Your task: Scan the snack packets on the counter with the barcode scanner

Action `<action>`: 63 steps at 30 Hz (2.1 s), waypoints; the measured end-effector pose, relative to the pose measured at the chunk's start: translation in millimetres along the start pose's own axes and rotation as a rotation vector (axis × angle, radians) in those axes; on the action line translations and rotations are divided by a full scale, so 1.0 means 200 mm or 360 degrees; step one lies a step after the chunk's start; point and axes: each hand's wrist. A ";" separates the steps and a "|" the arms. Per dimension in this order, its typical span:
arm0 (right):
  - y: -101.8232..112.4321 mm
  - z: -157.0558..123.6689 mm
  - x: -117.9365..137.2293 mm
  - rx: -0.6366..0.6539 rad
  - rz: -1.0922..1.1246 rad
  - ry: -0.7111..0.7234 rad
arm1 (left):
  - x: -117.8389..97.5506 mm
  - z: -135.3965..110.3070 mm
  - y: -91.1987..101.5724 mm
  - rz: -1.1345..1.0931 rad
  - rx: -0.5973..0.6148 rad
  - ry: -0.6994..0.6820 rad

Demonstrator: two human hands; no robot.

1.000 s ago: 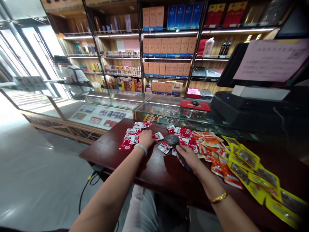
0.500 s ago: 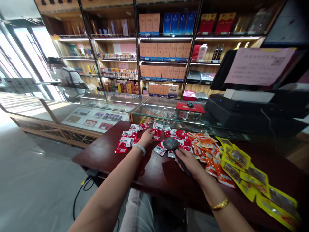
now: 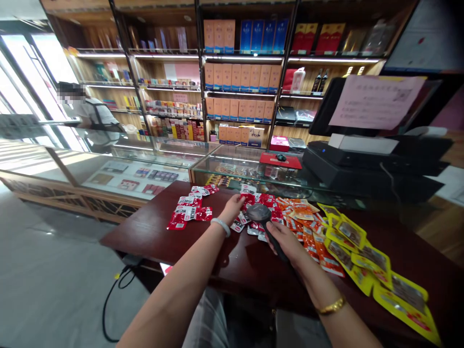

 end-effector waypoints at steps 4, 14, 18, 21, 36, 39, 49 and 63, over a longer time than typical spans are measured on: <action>0.01 0.01 -0.03 -0.0026 0.0029 0.0004 | -0.05 -0.01 0.03 0.0444 0.0119 -0.0117; -0.05 0.03 -0.08 0.0067 -0.0060 -0.0051 | -0.01 -0.23 0.74 0.1915 -0.0030 0.0424; -0.08 0.03 -0.09 0.0101 -0.0047 -0.0035 | -0.01 -0.23 0.79 0.2143 0.0086 0.0379; -0.09 0.03 -0.09 0.0107 -0.0033 -0.0014 | -0.01 -0.23 0.76 0.1932 0.0058 0.0335; -0.05 0.03 0.01 0.0023 0.0065 0.0074 | -0.03 -0.16 0.23 0.1118 0.0153 -0.0158; -0.01 0.00 0.01 -0.0026 0.0051 0.0066 | -0.01 -0.13 0.20 0.1047 0.0172 -0.0141; -0.01 0.01 -0.01 -0.0097 0.0095 0.0028 | -0.02 -0.04 0.03 0.0453 0.0198 -0.0231; -0.27 0.12 -0.07 0.0232 -0.0125 0.0007 | 0.16 -0.54 0.98 0.1642 -0.0910 0.0889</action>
Point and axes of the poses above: each hand's wrist, its own z-axis towards the middle knuckle, its own y-axis out of the back of the hand, x = y × z, and after that the axes turned 3 degrees about x, right-handed
